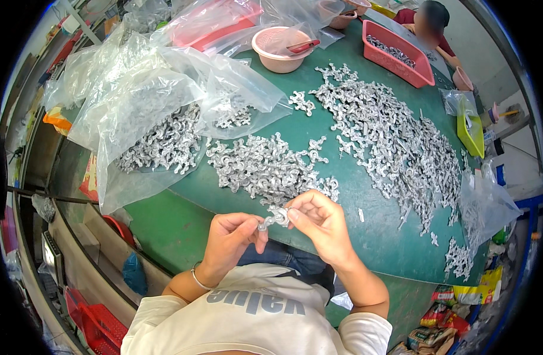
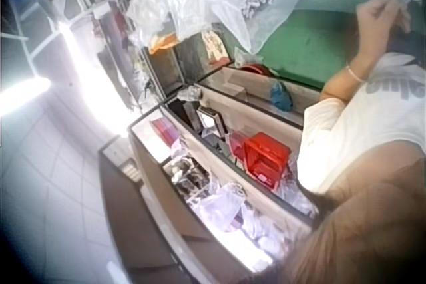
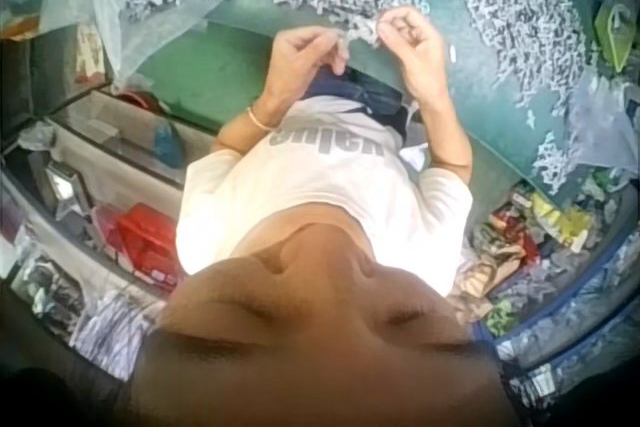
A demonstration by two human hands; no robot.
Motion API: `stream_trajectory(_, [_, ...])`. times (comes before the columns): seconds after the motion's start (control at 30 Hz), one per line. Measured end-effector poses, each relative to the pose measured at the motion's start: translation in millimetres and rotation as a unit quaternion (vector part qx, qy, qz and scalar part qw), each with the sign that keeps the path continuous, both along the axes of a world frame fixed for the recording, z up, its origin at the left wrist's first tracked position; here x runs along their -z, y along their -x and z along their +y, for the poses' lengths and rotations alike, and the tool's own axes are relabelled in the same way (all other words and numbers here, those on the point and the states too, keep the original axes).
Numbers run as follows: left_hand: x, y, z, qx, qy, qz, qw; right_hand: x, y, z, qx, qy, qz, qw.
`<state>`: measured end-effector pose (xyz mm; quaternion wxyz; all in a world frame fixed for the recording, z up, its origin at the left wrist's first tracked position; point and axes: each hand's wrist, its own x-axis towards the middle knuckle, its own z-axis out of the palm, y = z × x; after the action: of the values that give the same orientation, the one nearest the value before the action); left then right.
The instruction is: The person sorts small silver metal pieces by hand on a green table, picking up individual items from a large central pile and placing them into smaller groups or containers.
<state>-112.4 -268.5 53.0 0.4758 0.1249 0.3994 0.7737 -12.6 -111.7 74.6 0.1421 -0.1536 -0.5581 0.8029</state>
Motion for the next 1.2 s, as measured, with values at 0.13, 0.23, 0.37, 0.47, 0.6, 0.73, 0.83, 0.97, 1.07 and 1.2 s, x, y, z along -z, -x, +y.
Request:
stream_trajectory(0.13, [-1, -1, 1, -0.005, 0.012, 0.005, 1.000, 0, 1, 1, -0.012, 0.058, -0.001, 0.998])
stream_trajectory(0.23, [-1, -1, 1, -0.003, 0.014, 0.004, 1.000, 2, 2, 1, -0.014, 0.062, 0.002, 0.998])
stream_trajectory(0.37, [3, 1, 0, -0.006, 0.009, 0.000, 1.000, 4, 4, -1, 0.010, 0.034, -0.008, 0.999])
stream_trajectory(0.47, [9, 2, 9, -0.033, 0.025, 0.078, 0.996, 12, 10, -2, 0.076, -0.032, -0.017, 0.996])
stream_trajectory(0.6, [17, 11, 14, -0.055, 0.040, 0.195, 0.978, 28, 27, 12, 0.137, -0.091, -0.058, 0.985])
stream_trajectory(0.73, [32, 15, 9, -0.159, 0.099, 0.285, 0.940, 31, 31, 20, 0.159, -0.431, -0.103, 0.882])
stream_trajectory(0.83, [44, 22, 5, -0.208, 0.129, 0.307, 0.920, 25, 30, 21, 0.159, -0.522, -0.099, 0.832])
stream_trajectory(0.97, [47, 23, 6, -0.213, 0.153, 0.356, 0.897, 24, 36, 34, 0.126, -0.565, -0.059, 0.813])
stream_trajectory(1.07, [44, 20, 9, -0.205, 0.162, 0.406, 0.876, 18, 63, 31, 0.098, -0.613, -0.036, 0.783])
stream_trajectory(1.2, [37, 16, 14, -0.182, 0.163, 0.423, 0.873, 22, 89, 32, -0.016, -0.722, -0.080, 0.687])
